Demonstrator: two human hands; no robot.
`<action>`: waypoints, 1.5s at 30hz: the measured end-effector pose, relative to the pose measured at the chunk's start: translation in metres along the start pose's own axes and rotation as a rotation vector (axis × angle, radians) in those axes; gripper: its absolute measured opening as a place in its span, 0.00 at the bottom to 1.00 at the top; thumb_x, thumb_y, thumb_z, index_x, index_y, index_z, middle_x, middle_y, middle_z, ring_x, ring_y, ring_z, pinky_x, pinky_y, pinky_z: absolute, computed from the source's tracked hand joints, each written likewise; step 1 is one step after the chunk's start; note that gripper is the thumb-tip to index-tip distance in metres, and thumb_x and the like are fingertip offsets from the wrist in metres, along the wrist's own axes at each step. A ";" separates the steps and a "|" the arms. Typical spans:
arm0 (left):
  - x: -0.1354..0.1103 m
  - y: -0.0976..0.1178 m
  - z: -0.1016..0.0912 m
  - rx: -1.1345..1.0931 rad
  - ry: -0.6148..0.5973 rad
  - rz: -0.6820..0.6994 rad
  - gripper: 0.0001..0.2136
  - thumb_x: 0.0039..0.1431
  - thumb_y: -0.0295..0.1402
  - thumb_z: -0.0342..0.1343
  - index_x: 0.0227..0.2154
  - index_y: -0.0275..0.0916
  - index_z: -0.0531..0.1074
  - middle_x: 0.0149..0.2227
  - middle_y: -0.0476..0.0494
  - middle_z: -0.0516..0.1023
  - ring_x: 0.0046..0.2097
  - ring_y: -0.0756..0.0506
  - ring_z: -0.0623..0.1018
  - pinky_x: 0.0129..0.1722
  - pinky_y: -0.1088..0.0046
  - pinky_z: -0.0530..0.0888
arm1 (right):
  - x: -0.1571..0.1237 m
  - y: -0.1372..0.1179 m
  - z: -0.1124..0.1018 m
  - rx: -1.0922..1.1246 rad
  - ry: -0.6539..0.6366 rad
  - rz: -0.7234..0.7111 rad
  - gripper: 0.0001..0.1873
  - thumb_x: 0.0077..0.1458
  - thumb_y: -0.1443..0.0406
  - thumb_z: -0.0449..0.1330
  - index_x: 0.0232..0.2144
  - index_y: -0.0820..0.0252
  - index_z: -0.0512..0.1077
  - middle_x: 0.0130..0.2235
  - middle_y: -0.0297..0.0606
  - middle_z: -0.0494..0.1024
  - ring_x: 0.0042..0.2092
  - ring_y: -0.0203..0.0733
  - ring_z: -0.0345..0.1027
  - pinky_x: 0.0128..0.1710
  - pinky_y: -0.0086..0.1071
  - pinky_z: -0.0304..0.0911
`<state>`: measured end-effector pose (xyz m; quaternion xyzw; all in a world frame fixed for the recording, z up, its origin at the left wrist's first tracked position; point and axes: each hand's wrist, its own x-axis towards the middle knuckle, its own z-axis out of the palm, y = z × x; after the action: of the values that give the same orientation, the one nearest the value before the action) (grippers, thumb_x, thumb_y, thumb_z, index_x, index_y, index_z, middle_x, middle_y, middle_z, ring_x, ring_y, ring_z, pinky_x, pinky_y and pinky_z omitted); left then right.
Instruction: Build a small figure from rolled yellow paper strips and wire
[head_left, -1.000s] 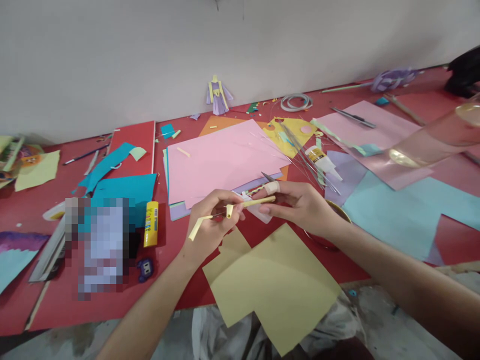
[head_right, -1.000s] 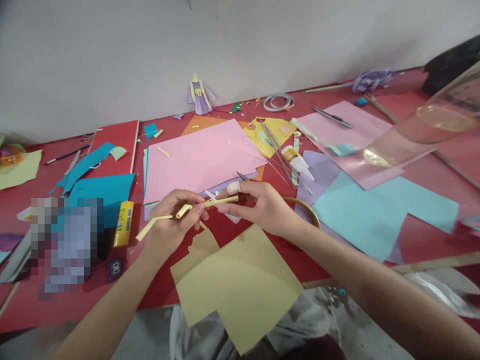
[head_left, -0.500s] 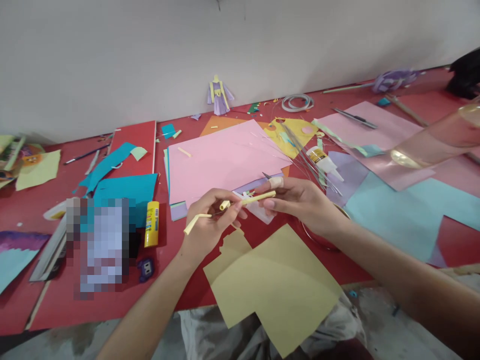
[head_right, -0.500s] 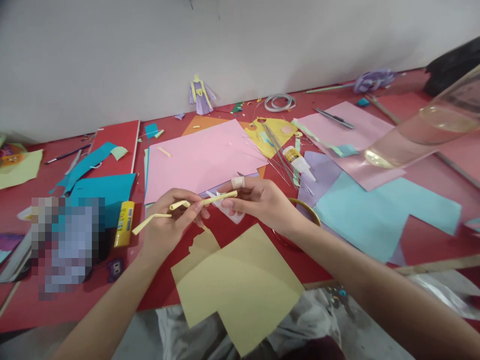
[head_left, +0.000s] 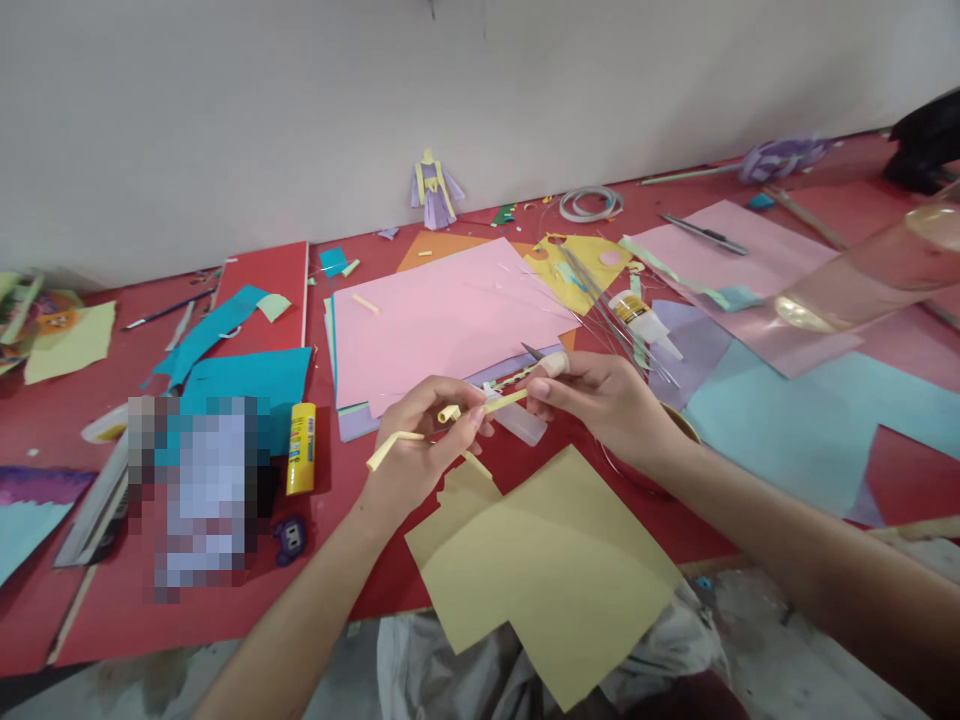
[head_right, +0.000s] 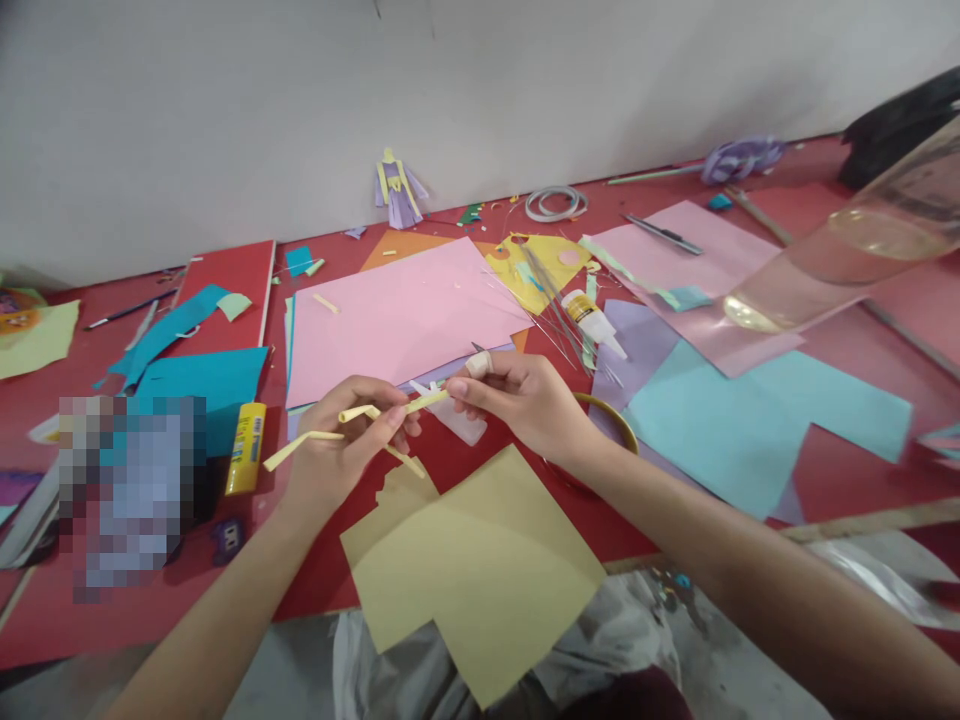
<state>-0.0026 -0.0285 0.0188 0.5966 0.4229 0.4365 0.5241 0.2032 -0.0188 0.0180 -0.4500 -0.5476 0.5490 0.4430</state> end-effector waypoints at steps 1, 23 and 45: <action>0.000 0.000 0.000 -0.002 -0.004 0.007 0.04 0.59 0.32 0.59 0.35 0.37 0.72 0.30 0.47 0.78 0.30 0.51 0.80 0.26 0.81 0.79 | 0.000 0.000 0.000 0.001 -0.006 -0.002 0.16 0.52 0.54 0.66 0.26 0.61 0.74 0.24 0.34 0.74 0.27 0.33 0.67 0.29 0.29 0.65; -0.001 -0.008 0.004 0.086 -0.041 0.050 0.02 0.58 0.31 0.60 0.34 0.39 0.74 0.30 0.50 0.78 0.25 0.54 0.78 0.22 0.83 0.76 | -0.004 0.010 0.006 -0.159 -0.131 -0.100 0.10 0.57 0.58 0.63 0.32 0.59 0.72 0.26 0.31 0.73 0.27 0.34 0.68 0.29 0.30 0.66; 0.001 -0.003 0.009 0.045 -0.038 0.046 0.02 0.56 0.28 0.60 0.33 0.38 0.73 0.29 0.51 0.77 0.25 0.54 0.78 0.22 0.84 0.76 | -0.005 0.009 0.010 -0.476 -0.093 -0.255 0.10 0.64 0.62 0.54 0.31 0.59 0.70 0.28 0.33 0.75 0.30 0.35 0.68 0.32 0.29 0.62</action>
<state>0.0060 -0.0296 0.0149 0.6261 0.4087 0.4272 0.5084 0.1942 -0.0262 0.0093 -0.4433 -0.7331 0.3648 0.3647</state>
